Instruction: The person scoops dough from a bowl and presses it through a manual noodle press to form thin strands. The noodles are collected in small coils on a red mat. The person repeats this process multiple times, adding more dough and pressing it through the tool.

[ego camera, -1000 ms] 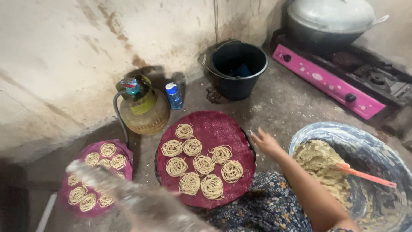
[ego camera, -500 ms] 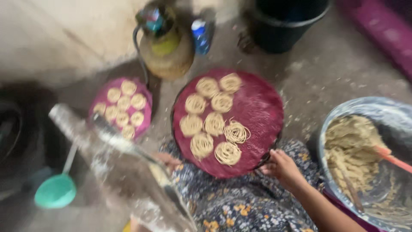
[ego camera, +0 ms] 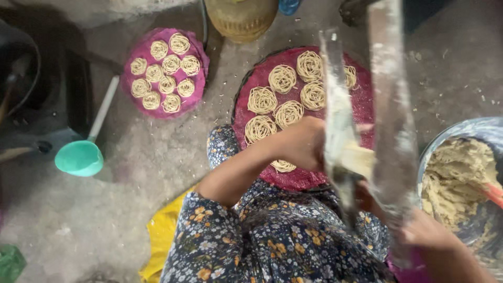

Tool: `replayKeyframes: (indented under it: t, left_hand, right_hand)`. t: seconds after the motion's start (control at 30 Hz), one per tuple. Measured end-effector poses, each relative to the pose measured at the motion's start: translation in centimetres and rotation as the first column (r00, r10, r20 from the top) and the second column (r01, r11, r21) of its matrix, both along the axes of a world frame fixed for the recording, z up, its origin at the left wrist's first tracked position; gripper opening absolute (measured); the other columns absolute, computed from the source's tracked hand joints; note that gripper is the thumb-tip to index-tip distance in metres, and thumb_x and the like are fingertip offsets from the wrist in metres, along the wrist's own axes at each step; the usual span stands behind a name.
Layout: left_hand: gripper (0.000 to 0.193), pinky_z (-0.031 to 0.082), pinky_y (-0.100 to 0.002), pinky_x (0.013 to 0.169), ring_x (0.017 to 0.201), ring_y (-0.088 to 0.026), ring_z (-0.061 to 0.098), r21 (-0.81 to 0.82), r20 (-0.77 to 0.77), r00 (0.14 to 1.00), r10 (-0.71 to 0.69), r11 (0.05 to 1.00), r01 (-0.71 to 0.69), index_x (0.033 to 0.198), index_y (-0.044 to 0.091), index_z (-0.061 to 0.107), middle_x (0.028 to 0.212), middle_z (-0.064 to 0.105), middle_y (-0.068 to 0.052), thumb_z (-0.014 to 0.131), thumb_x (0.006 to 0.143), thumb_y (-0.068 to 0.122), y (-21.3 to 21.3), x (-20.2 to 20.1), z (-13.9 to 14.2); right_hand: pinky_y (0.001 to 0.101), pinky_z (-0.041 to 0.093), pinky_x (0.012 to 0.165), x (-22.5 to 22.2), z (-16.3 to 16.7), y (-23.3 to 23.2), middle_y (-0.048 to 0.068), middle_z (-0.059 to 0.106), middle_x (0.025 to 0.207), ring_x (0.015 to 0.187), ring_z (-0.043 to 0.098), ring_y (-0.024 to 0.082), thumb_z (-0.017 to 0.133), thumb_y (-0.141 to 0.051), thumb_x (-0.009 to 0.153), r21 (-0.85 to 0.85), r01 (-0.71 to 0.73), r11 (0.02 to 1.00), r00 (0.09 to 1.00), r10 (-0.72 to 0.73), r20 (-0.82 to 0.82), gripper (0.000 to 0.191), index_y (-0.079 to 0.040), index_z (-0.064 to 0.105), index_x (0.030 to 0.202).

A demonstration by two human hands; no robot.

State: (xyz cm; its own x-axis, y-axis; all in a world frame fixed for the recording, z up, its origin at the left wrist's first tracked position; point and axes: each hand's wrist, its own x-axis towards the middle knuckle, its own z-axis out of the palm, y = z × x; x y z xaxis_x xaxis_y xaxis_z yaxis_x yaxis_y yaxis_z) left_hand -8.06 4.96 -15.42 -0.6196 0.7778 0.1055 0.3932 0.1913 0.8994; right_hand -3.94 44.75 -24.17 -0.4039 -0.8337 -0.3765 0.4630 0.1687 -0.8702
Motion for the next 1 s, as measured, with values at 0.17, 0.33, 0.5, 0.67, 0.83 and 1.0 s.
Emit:
replayKeyframes:
  t: [0.17, 0.33, 0.5, 0.67, 0.83, 1.0]
  left_hand:
    - [0.108, 0.031, -0.050, 0.126, 0.142, -0.030, 0.042, 0.925, 0.040, 0.797, -0.603, 0.324, 0.198, 0.165, 0.022, 0.025, 0.162, 0.040, -0.008, 0.086, 0.076, 0.013, 1.0, -5.9, 3.8]
    - [0.101, 0.033, -0.045, 0.125, 0.144, -0.017, 0.040, 0.973, -0.065, 0.664, -0.745, 0.101, 0.208, 0.156, 0.039, 0.036, 0.163, 0.039, 0.010, 0.083, 0.074, 0.003, 7.9, -7.4, 3.7]
    - [0.095, 0.037, -0.053, 0.116, 0.132, -0.037, 0.048, 0.979, 0.146, 0.784, -0.603, 0.204, -0.026, 0.161, 0.021, 0.027, 0.148, 0.045, -0.016, 0.080, 0.084, 0.010, 9.1, -10.0, 0.3]
    - [0.067, 0.043, -0.055, 0.114, 0.127, -0.045, 0.056, 0.891, 0.384, 0.638, -0.668, 0.085, -0.447, 0.145, 0.002, 0.037, 0.131, 0.059, -0.028, 0.050, 0.109, 0.057, 6.1, -12.3, -3.3]
    - [0.058, 0.047, -0.046, 0.099, 0.111, -0.031, 0.059, 0.925, 0.299, 0.697, -0.652, 0.017, -0.381, 0.117, 0.010, 0.050, 0.108, 0.061, -0.011, 0.037, 0.113, 0.066, 4.7, -10.9, -4.3]
    - [0.053, 0.047, -0.044, 0.094, 0.104, -0.029, 0.058, 0.924, 0.308, 0.707, -0.636, 0.023, -0.382, 0.107, 0.014, 0.053, 0.101, 0.060, -0.009, 0.040, 0.110, 0.066, 6.0, -9.0, -1.7]
  right_hand:
    - [0.0429, 0.050, 0.099, -0.6, -0.8, 3.2, 0.015, 0.063, 0.122, 0.111, 0.061, 0.024, 0.064, -0.040, 0.094, -0.019, 0.002, 1.000, 0.999, -0.001, 0.042, 0.060, -0.004, 0.059, 0.141]
    - [0.0451, 0.046, 0.105, 0.7, 0.8, 5.2, 0.016, 0.058, 0.131, 0.121, 0.057, 0.026, 0.067, -0.042, 0.092, -0.063, -0.088, 0.994, 0.996, 0.090, 0.027, 0.066, -0.004, 0.055, 0.145]
    - [0.0474, 0.042, 0.112, -1.1, 1.8, 5.4, 0.018, 0.053, 0.141, 0.130, 0.053, 0.028, 0.070, -0.043, 0.091, -0.126, -0.138, 0.982, 0.990, 0.138, -0.011, 0.074, -0.004, 0.051, 0.150]
    - [0.0496, 0.039, 0.119, -3.5, -0.9, 6.3, 0.019, 0.048, 0.150, 0.140, 0.048, 0.029, 0.072, -0.044, 0.089, -0.311, -0.171, 0.935, 0.976, 0.117, -0.185, 0.081, -0.003, 0.046, 0.154]
    - [0.0560, 0.031, 0.117, -0.1, -2.5, 8.7, 0.025, 0.047, 0.154, 0.140, 0.047, 0.041, 0.085, -0.053, 0.062, 0.196, 0.282, 0.939, 0.944, -0.308, 0.118, 0.116, 0.005, 0.043, 0.153]
    - [0.0471, 0.031, 0.114, 1.4, 1.7, 11.9, 0.018, 0.050, 0.155, 0.143, 0.046, 0.033, 0.076, -0.041, 0.060, 0.293, 0.289, 0.911, 0.957, -0.272, -0.099, 0.112, -0.003, 0.034, 0.156]
